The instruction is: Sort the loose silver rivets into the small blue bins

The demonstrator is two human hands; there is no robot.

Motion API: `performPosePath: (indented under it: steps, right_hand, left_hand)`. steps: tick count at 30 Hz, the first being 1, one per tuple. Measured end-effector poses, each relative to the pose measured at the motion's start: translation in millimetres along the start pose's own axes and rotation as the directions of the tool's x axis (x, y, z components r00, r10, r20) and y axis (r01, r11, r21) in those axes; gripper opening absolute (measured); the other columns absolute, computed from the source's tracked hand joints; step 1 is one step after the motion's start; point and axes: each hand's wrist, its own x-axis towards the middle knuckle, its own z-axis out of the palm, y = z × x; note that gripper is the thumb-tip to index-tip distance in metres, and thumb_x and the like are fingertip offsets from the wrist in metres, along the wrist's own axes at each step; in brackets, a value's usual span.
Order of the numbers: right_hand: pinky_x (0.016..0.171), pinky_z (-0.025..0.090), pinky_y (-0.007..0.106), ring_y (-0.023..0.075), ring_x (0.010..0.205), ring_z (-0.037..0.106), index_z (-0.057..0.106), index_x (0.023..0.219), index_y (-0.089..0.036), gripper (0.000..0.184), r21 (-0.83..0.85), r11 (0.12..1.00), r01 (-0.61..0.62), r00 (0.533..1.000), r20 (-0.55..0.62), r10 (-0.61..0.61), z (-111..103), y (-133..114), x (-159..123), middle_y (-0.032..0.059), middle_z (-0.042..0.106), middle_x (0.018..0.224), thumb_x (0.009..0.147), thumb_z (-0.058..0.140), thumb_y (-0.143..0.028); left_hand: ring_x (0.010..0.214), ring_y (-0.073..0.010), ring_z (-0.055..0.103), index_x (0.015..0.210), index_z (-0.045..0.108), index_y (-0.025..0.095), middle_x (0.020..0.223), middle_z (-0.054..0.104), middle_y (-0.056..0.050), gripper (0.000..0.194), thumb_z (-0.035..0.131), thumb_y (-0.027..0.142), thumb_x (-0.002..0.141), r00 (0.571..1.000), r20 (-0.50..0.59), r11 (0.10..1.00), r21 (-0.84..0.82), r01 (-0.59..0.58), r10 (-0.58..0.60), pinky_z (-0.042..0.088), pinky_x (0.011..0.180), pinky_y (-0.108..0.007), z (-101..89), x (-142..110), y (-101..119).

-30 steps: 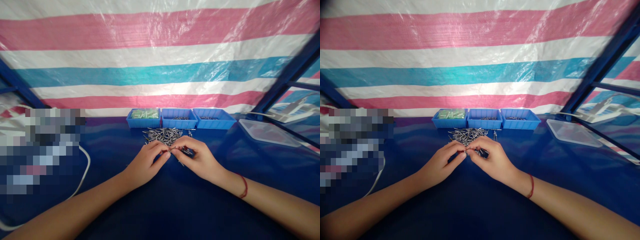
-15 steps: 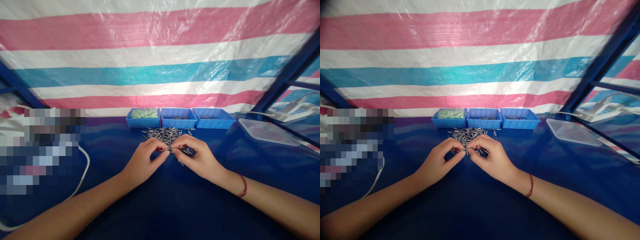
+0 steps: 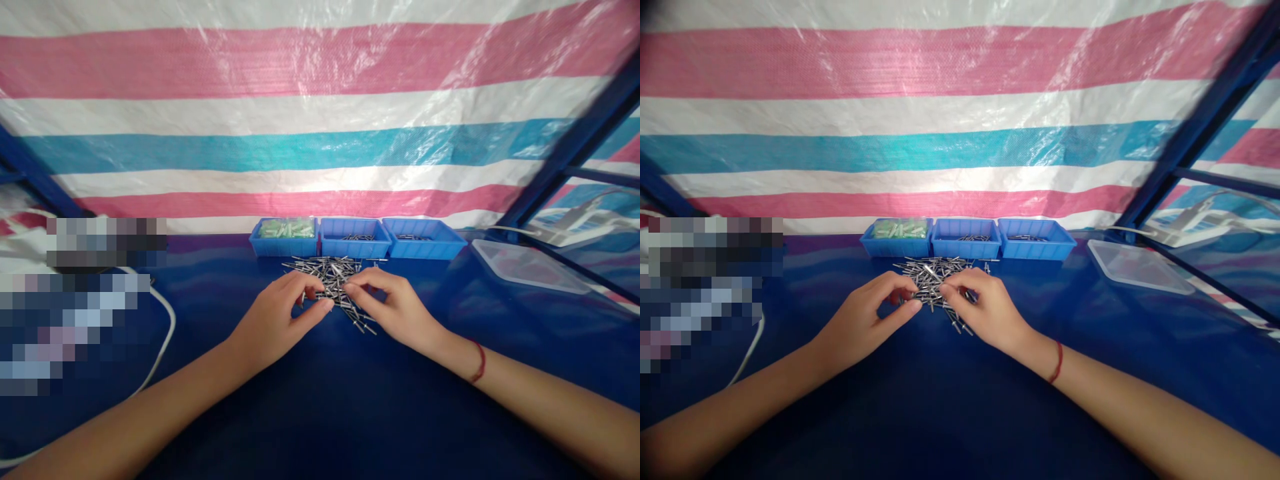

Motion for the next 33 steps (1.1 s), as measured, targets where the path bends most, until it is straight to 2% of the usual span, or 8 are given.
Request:
performPosePath:
  steps: [3, 6, 9, 13, 17, 21, 29, 33]
  right_hand:
    - [0.059, 0.043, 0.026, 0.014, 0.065, 0.056, 0.066, 0.077, -0.017, 0.023, 0.179, 0.962, -0.204, 0.95, -0.202, 0.239, -9, 17, 10, 0.0024, 0.064, 0.072, 0.081, 0.058, -0.038]
    - [0.048, 0.037, 0.022, 0.0091, 0.052, 0.046, 0.064, 0.074, -0.016, 0.021, 0.457, 0.834, -0.309, 0.79, -0.364, 0.493, -26, 36, 22, -0.0018, 0.053, 0.059, 0.075, 0.063, -0.037]
    - [0.039, 0.03, 0.02, 0.0058, 0.044, 0.037, 0.062, 0.073, -0.016, 0.02, 0.654, 0.673, -0.345, 0.632, -0.368, 0.682, -44, 50, 30, -0.005, 0.044, 0.054, 0.072, 0.066, -0.036]
    - [0.036, 0.026, 0.02, 0.0048, 0.039, 0.032, 0.06, 0.07, -0.016, 0.023, 0.698, 0.614, -0.369, 0.56, -0.361, 0.746, -54, 57, 33, -0.006, 0.04, 0.051, 0.076, 0.06, -0.038]
    - [0.037, 0.027, 0.02, 0.0049, 0.039, 0.033, 0.059, 0.068, -0.015, 0.022, 0.71, 0.591, -0.383, 0.589, -0.305, 0.749, -45, 50, 30, -0.005, 0.042, 0.051, 0.08, 0.053, -0.033]
    - [0.04, 0.028, 0.021, 0.0059, 0.042, 0.036, 0.061, 0.068, -0.015, 0.025, 0.65, 0.636, -0.416, 0.693, -0.226, 0.684, -29, 40, 24, -0.0038, 0.045, 0.052, 0.08, 0.053, -0.035]
    - [0.051, 0.037, 0.024, 0.0107, 0.054, 0.047, 0.062, 0.069, -0.016, 0.033, 0.105, 0.961, -0.257, 0.965, -0.023, 0.261, -13, 22, 11, -0.0007, 0.054, 0.059, 0.085, 0.05, -0.042]
    - [0.062, 0.043, 0.026, 0.0134, 0.067, 0.055, 0.065, 0.081, -0.018, 0.015, -0.052, 0.997, 0.064, 0.984, 0.17, -0.054, -6, 7, 4, 0.0019, 0.063, 0.073, 0.082, 0.059, -0.032]
  left_hand:
    - [0.071, -0.0148, 0.057, 0.088, 0.059, 0.019, 0.082, 0.062, -0.001, 0.019, 0.049, 0.035, 0.089, 0.993, 0.117, 0.987, 0.159, -0.009, -0.01, 0.042, 0.066, -0.026, -16.0, 3, 0]
    - [0.072, -0.0178, 0.059, 0.081, 0.06, 0.019, 0.079, 0.062, -0.003, 0.023, 0.044, 0.033, 0.089, 0.979, 0.17, 0.936, 0.35, 0.045, -0.111, 0.04, 0.065, -0.028, -29.7, 6, -2]
    - [0.073, -0.0197, 0.061, 0.079, 0.062, 0.019, 0.08, 0.064, -0.004, 0.022, 0.044, 0.028, 0.087, 0.962, 0.185, 0.885, 0.455, 0.096, -0.199, 0.039, 0.065, -0.029, -40.8, 6, -8]
    - [0.07, -0.0194, 0.061, 0.08, 0.066, 0.021, 0.078, 0.066, -0.004, 0.025, 0.044, 0.031, 0.087, 0.905, 0.332, 0.9, 0.423, 0.11, -0.267, 0.038, 0.061, -0.027, -54.3, 2, -23]
    - [0.065, -0.0182, 0.061, 0.08, 0.067, 0.023, 0.074, 0.067, -0.001, 0.024, 0.056, 0.044, 0.079, 0.807, 0.496, 0.923, 0.356, 0.148, -0.32, 0.036, 0.055, -0.024, -59.6, -4, -30]
    - [0.061, -0.0156, 0.058, 0.076, 0.063, 0.023, 0.07, 0.065, 0.001, 0.013, 0.06, 0.036, 0.078, 0.765, 0.574, 0.946, 0.292, 0.143, -0.292, 0.033, 0.052, -0.022, -53.0, -6, -27]
    - [0.069, -0.0147, 0.057, 0.077, 0.059, 0.019, 0.078, 0.061, -0.001, 0.014, 0.049, 0.023, 0.085, 0.896, 0.443, 0.991, 0.127, -0.033, -0.027, 0.039, 0.063, -0.024, -21.2, 3, -15]
    - [0.069, -0.0127, 0.057, 0.087, 0.058, 0.019, 0.079, 0.063, 0.001, 0.013, 0.047, 0.025, 0.09, 0.98, 0.197, 0.997, -0.079, 0.007, 0.008, 0.042, 0.066, -0.023, 5.9, 2, -3]
